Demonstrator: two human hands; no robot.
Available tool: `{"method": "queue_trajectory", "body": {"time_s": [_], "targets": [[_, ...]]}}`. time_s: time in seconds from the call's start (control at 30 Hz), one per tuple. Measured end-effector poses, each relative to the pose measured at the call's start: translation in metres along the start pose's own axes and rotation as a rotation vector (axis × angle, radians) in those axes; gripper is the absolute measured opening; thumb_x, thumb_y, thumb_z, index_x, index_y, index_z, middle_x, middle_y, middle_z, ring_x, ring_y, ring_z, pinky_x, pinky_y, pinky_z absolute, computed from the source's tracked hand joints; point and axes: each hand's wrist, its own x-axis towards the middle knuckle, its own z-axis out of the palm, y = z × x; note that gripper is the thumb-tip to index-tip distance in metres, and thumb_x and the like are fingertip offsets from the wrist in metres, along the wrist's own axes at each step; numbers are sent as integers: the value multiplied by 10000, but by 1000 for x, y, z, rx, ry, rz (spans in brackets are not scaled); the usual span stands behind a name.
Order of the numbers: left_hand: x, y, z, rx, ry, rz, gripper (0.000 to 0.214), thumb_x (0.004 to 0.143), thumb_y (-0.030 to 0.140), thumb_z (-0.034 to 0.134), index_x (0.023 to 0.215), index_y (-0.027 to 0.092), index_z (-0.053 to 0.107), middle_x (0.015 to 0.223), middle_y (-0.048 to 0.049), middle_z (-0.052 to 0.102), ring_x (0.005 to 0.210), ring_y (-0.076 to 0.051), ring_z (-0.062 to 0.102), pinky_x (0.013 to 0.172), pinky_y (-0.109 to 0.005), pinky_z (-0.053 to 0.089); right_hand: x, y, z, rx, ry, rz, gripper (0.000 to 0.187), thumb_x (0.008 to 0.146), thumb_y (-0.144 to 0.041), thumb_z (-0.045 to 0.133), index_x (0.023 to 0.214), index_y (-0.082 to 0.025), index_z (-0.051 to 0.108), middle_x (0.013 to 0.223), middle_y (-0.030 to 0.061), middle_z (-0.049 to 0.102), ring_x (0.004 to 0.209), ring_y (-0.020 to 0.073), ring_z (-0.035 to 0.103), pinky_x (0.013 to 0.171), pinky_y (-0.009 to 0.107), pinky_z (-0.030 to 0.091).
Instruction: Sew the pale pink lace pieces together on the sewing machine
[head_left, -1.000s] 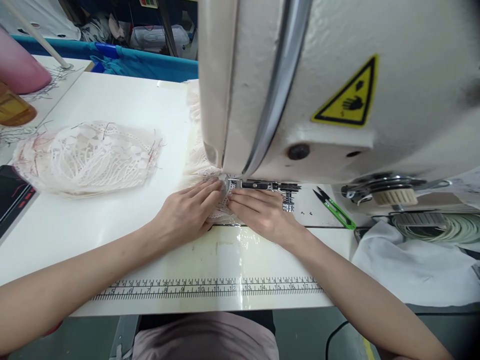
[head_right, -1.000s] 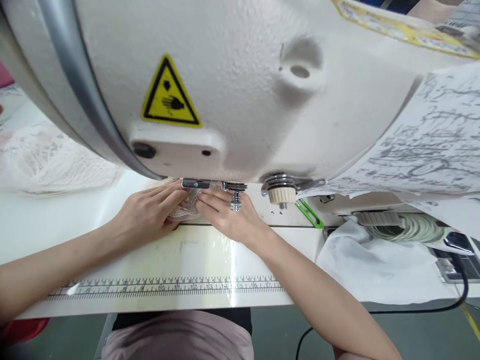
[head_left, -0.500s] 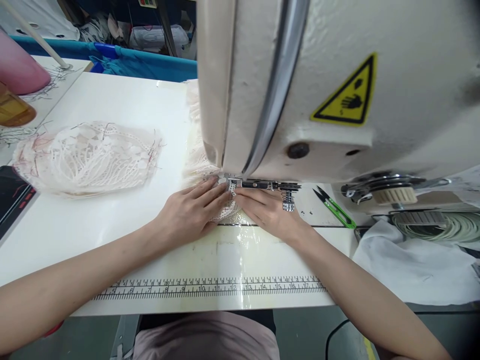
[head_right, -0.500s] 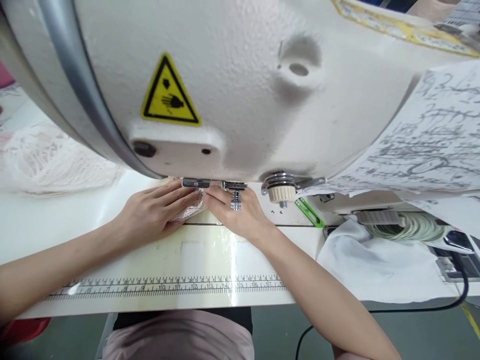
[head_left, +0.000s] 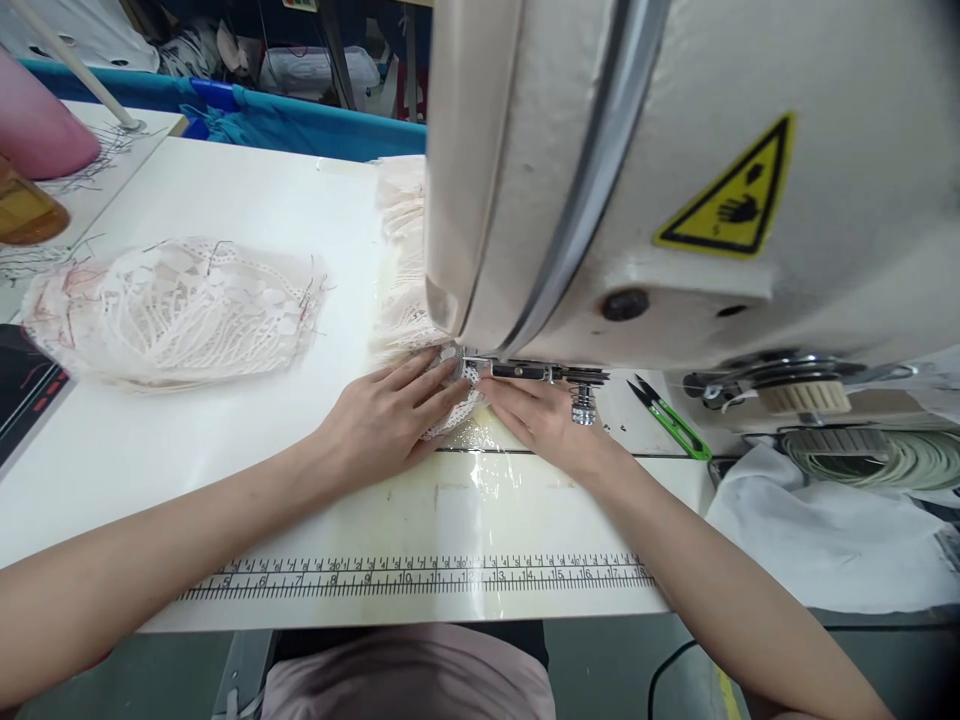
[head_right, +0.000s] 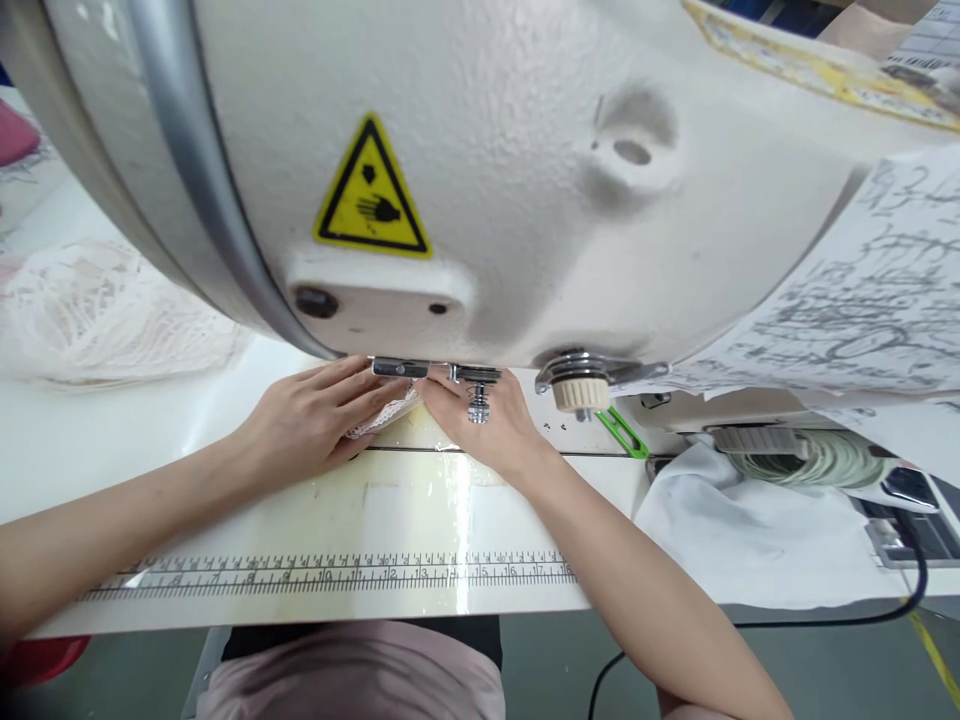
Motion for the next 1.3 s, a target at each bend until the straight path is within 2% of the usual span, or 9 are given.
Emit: {"method": "queue_trajectory", "body": {"time_s": [0.23,0.33,0.43,0.53,0.7,0.8,1.0,1.17,1.3], "targets": [[1,-1,1,10,-3,7,406,943,254,497,1299,86,595,1363,-165,583,1256,-328,567,1030,-463,519,3,3,-2,-3,-27,19,208,956,-214,498,951,-186,704,884,44,717,814,148,657,774,307,550],[0,-2,0,12,52,97,364,950,155,465,1283,89,597,1335,-118,611,1245,-267,583,1036,-404,525,2,5,-2,-60,-6,-54,203,956,-211,509,934,-189,710,915,45,721,847,146,664,783,292,548],[-2,-1,-1,-7,50,163,348,968,102,392,1232,93,619,1299,-98,638,1198,-218,620,995,-353,556,1,5,-2,-152,34,-161,203,953,-173,510,977,-194,710,1006,44,723,933,146,665,835,279,537],[-1,1,-4,-12,45,135,333,972,102,367,1150,78,648,1261,-118,659,1152,-223,649,949,-353,584,1,3,-2,-232,58,-200,212,952,-165,513,1048,-201,699,1044,43,716,953,146,659,856,278,529],[2,0,-8,1,70,101,294,962,127,390,1042,70,667,1180,-124,702,1078,-232,687,902,-351,608,0,0,-2,-331,-37,-224,270,911,-144,570,1140,-238,677,1042,36,703,911,147,640,805,287,521],[3,-1,-8,9,82,78,258,942,124,420,1006,86,666,1150,-112,718,1061,-236,694,886,-348,616,-2,-4,-1,-398,-43,-255,292,908,-129,572,1160,-246,660,1092,34,694,921,136,620,775,271,488],[1,-3,-7,0,84,61,238,918,121,448,1020,83,660,1177,-130,705,1104,-253,674,918,-366,603,0,-14,2,-460,14,-344,207,892,-76,549,1025,-202,646,1063,-9,703,895,104,602,699,253,433],[1,-3,-7,10,104,69,329,922,153,428,1141,40,646,1168,-139,708,1094,-259,678,911,-363,602,3,-20,1,-404,52,-416,156,873,-53,561,920,-184,633,996,-34,715,1031,115,603,743,250,452],[0,-4,-6,24,93,84,342,915,162,439,1144,46,665,1184,-129,700,1089,-260,681,912,-371,602,3,-21,0,-399,55,-411,180,877,-38,541,934,-181,635,974,-33,720,1021,105,607,763,252,455]]}}
